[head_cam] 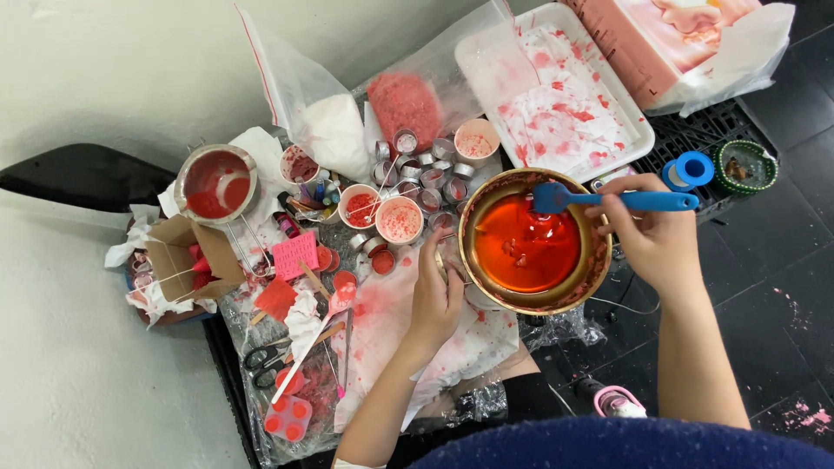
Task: Mixing candle dye in a bowl and cleaning tools with a tissue in a workshop environment.
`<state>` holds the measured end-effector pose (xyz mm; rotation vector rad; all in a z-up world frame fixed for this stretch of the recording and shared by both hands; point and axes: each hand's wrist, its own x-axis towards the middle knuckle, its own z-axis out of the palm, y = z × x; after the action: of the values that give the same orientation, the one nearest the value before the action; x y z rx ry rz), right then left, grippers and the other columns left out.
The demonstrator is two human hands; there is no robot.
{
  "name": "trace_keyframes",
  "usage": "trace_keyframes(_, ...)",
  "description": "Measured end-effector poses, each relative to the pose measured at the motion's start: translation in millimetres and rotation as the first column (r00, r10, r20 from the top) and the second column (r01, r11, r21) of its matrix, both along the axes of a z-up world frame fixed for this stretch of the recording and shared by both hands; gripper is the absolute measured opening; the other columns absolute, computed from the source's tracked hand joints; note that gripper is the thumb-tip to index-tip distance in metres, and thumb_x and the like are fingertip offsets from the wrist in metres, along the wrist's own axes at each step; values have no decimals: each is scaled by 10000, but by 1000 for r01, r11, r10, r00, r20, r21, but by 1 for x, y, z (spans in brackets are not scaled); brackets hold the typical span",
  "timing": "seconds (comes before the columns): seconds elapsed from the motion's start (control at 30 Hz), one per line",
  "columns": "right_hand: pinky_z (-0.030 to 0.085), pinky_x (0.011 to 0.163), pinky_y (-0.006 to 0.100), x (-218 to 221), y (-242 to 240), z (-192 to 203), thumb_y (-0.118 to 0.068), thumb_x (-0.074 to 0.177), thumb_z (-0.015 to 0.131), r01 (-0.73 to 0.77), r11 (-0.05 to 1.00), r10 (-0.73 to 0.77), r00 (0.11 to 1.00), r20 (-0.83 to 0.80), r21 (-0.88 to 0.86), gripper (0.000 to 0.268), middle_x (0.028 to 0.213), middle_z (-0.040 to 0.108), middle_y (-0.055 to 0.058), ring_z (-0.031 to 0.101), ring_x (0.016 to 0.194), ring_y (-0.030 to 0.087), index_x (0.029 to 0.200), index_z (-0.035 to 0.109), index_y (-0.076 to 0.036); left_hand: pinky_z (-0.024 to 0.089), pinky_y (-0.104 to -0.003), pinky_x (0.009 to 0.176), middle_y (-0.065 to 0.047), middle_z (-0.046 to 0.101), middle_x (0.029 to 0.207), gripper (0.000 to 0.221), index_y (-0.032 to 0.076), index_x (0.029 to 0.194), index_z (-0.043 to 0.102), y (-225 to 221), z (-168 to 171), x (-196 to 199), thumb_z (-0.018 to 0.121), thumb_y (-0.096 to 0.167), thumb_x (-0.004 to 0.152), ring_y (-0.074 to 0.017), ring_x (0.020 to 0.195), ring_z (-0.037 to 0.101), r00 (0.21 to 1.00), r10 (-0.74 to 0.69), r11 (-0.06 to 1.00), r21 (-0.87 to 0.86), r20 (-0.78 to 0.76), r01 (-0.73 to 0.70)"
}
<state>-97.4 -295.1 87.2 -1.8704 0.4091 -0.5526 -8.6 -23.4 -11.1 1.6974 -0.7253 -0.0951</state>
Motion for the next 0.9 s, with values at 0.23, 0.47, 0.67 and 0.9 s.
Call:
trace_keyframes(0.23,622,901,309,1,-3,-9,86,1058,571,1,992,4,999,33,-130,102,1072,695,154,740,1043,216,1154,555,57,466,-341,1064,-201,421,1537,656,-34,1565,220,-3,3,-2,421,-25,941,-292,1253,548,974,-53,993,-119,-222,27)
trace_keyframes(0.47,621,866,311,14,-2,-19,90,1041,588,17,989,-13,1000,28,-146,88,1028,700,152,750,1014,207,1123,570,61,521,-359,737,-168,637,1241,687,59,1501,400,2,31,10,518,24,825,-219,708,619,972,11,989,145,-234,24)
trace_keyframes(0.67,610,816,308,33,3,-16,80,1029,609,-79,978,84,996,21,-194,63,986,713,165,758,972,207,1086,595,57,519,-358,682,-153,659,1061,670,100,1481,446,4,24,14,531,45,818,-193,628,589,987,-17,992,123,-160,37)
trace_keyframes(0.9,620,804,288,48,18,-16,98,981,604,-239,966,240,971,-5,-99,108,1075,729,161,766,954,205,1053,587,20,507,-357,622,-141,668,968,679,120,1473,453,4,22,16,534,52,803,-195,575,588,978,-19,988,147,-206,50)
